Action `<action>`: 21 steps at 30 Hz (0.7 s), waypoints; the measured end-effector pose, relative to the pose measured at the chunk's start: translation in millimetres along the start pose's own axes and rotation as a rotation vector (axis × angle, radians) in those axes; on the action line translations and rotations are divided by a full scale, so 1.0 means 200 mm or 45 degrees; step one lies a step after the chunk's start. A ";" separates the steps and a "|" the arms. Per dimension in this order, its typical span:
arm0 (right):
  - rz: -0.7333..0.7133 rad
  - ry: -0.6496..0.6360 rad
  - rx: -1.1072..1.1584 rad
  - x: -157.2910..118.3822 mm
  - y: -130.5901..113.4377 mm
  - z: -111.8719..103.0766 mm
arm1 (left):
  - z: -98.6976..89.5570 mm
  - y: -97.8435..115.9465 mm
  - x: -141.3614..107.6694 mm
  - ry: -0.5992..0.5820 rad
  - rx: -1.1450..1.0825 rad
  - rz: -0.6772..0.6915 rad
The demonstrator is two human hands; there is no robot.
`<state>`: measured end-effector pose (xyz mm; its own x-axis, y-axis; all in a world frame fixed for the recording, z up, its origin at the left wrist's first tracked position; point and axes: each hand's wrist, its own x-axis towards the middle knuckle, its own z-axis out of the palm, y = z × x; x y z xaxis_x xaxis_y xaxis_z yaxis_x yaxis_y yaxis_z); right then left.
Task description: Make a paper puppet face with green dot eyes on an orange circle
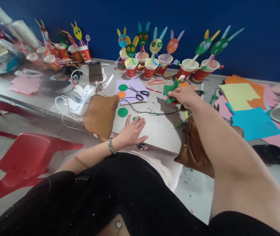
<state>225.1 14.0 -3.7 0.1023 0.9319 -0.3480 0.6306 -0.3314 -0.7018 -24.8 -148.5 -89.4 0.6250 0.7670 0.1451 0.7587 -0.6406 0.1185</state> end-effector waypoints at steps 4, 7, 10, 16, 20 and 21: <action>0.035 -0.086 0.129 -0.04 -0.01 -0.03 | 0.00 0.00 0.00 0.022 -0.010 -0.003; 0.049 -0.146 0.157 -0.06 -0.02 -0.03 | 0.00 0.00 -0.01 0.026 -0.015 -0.016; 0.041 -0.170 0.156 -0.07 -0.02 -0.03 | -0.01 0.00 -0.01 0.022 -0.006 -0.019; -0.017 -0.009 -0.009 -0.05 0.02 -0.06 | 0.00 0.00 -0.01 0.022 0.012 -0.014; -0.102 -0.036 -0.185 -0.05 0.04 -0.06 | 0.00 0.00 -0.01 0.016 0.006 -0.012; -0.120 -0.080 -0.223 -0.05 0.04 -0.04 | 0.00 0.00 -0.01 0.014 0.008 -0.012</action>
<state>236.0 2.5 -0.2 -0.0084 0.9446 -0.3281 0.7597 -0.2074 -0.6163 -26.1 -149.3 -90.3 0.6155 0.7727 0.1549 0.7659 -0.6329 0.1137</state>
